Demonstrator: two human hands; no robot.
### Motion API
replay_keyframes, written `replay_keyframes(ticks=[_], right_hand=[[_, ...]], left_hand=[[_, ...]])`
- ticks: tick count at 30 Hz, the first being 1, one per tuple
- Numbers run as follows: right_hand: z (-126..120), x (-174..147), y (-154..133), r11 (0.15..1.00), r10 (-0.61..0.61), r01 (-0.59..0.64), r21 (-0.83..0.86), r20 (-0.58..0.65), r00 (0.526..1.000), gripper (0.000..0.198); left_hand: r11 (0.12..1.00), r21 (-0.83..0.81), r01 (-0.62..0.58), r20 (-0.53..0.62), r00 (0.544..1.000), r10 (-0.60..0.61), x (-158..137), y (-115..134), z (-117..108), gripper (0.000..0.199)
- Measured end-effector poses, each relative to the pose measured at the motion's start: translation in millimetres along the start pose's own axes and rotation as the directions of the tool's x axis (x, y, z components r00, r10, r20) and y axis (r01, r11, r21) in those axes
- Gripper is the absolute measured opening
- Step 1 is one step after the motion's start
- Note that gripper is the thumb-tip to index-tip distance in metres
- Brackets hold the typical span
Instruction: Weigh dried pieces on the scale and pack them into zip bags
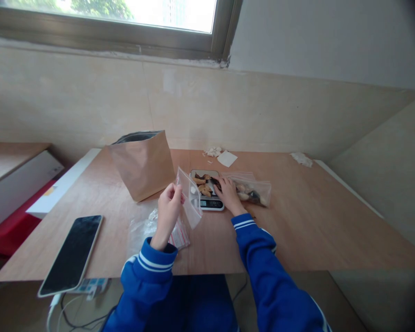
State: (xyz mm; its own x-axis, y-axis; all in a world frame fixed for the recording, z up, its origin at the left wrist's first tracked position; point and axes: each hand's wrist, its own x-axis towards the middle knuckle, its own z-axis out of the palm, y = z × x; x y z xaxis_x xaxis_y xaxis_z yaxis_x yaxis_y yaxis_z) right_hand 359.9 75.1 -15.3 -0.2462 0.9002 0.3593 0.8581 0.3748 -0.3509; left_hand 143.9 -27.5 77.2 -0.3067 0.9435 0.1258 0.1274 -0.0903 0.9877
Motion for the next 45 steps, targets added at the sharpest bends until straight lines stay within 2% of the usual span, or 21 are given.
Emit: replay_keyframes(ticks=[3, 6, 8, 9, 11, 14, 15, 16, 17, 19, 22, 24, 26, 29, 32, 34, 36, 39, 42, 45], right_hand=[[-3.4, -0.2, -3.0, 0.997, 0.028, -0.024, 0.067, -0.066, 0.997, 0.033], [-14.9, 2.2, -10.6, 0.955, 0.146, -0.082, 0.284, -0.212, 0.966, 0.031], [-29.6, 4.3, -23.8, 0.878, 0.247, -0.101, 0.467, -0.262, 0.933, 0.032], [-38.7, 5.2, -33.4, 0.818, 0.289, -0.106, 0.565, -0.245, 0.925, 0.034], [-58.0, 6.0, -57.4, 0.648, 0.313, -0.123, 0.751, -0.115, 0.943, 0.036], [-81.9, 3.9, -94.6, 0.344, 0.186, -0.186, 0.92, 0.128, 0.974, 0.036], [-87.1, 2.5, -104.1, 0.29, 0.127, -0.22, 0.931, 0.191, 0.973, 0.036], [-90.6, 1.0, -111.3, 0.282, 0.068, -0.261, 0.923, 0.252, 0.965, 0.034], [-92.8, -0.5, -116.0, 0.322, 0.02, -0.3, 0.898, 0.31, 0.951, 0.032], [-94.0, -2.7, -119.2, 0.503, -0.022, -0.332, 0.798, 0.396, 0.918, 0.025], [-93.8, -4.3, -116.9, 0.777, 0.004, -0.269, 0.57, 0.423, 0.906, 0.018], [-95.0, -4.4, -117.0, 0.865, 0.032, -0.238, 0.441, 0.426, 0.904, 0.017], [-97.6, -3.8, -119.8, 0.885, 0.072, -0.25, 0.392, 0.417, 0.906, 0.017], [-100.9, -0.6, -122.9, 0.849, 0.062, -0.241, 0.471, 0.364, 0.929, 0.025], [-95.6, 7.1, -114.6, 0.833, -0.04, -0.057, 0.551, 0.163, 0.986, 0.029], [-83.1, 13.5, -101.6, 0.859, -0.071, 0.068, 0.507, -0.013, 0.997, 0.029], [-63.5, 18.7, -86.0, 0.911, -0.085, 0.111, 0.397, -0.084, 0.993, 0.031], [-28.8, 21.9, -67.3, 0.978, -0.096, 0.086, 0.191, 0.047, 0.994, 0.044], [-2.5, 22.8, -60.0, 0.997, -0.076, 0.069, 0.04, 0.202, 0.976, 0.062], [7.2, 25.5, -61.3, 0.997, -0.057, 0.065, -0.028, 0.227, 0.972, 0.059]], left_hand=[[1.0, 0.0, 0.004, 0.015, 1.0, -0.004, 0.6, 0.4, 2.4, 0.033], [1.0, 0.011, -0.007, 0.037, 0.999, 0.007, -0.6, -0.2, 4.3, 0.033], [1.0, 0.021, -0.011, 0.048, 0.999, 0.01, -1.3, -1.9, 6.3, 0.034], [1.0, 0.027, -0.013, 0.053, 0.999, 0.011, -1.3, -3.2, 7.8, 0.034], [0.999, 0.033, -0.021, 0.065, 0.998, 0.018, -0.9, -6.1, 11.4, 0.034], [0.999, 0.04, -0.033, 0.076, 0.997, 0.03, 0.2, -9.8, 16.5, 0.034], [0.998, 0.047, -0.036, 0.077, 0.996, 0.033, 0.4, -10.5, 17.5, 0.034], [0.998, 0.056, -0.038, 0.076, 0.997, 0.033, 0.5, -10.9, 18.0, 0.034], [0.997, 0.063, -0.038, 0.072, 0.997, 0.033, 0.4, -11.2, 18.0, 0.034], [0.997, 0.063, -0.034, 0.059, 0.998, 0.031, -0.1, -11.5, 17.0, 0.033], [0.999, 0.03, -0.03, 0.056, 0.998, 0.029, -2.1, -11.0, 14.8, 0.031], [0.999, 0.007, -0.033, 0.069, 0.997, 0.033, -4.1, -10.5, 14.2, 0.032], [0.999, -0.007, -0.037, 0.095, 0.995, 0.038, -5.8, -10.4, 14.4, 0.033], [0.998, -0.058, -0.02, 0.128, 0.991, 0.027, -6.5, -12.4, 15.2, 0.034], [0.989, -0.142, 0.049, 0.109, 0.993, -0.033, -4.5, -15.7, 14.9, 0.032], [0.981, -0.172, 0.094, 0.08, 0.994, -0.081, -2.8, -16.8, 14.0, 0.032], [0.974, -0.191, 0.12, 0.059, 0.992, -0.111, -1.7, -16.2, 13.0, 0.032], [0.967, -0.212, 0.139, 0.06, 0.99, -0.129, -1.3, -14.0, 12.3, 0.031], [0.968, -0.207, 0.139, 0.062, 0.99, -0.129, -0.7, -13.2, 12.3, 0.031], [0.971, -0.202, 0.128, 0.052, 0.991, -0.12, 1.4, -14.3, 12.3, 0.033]])
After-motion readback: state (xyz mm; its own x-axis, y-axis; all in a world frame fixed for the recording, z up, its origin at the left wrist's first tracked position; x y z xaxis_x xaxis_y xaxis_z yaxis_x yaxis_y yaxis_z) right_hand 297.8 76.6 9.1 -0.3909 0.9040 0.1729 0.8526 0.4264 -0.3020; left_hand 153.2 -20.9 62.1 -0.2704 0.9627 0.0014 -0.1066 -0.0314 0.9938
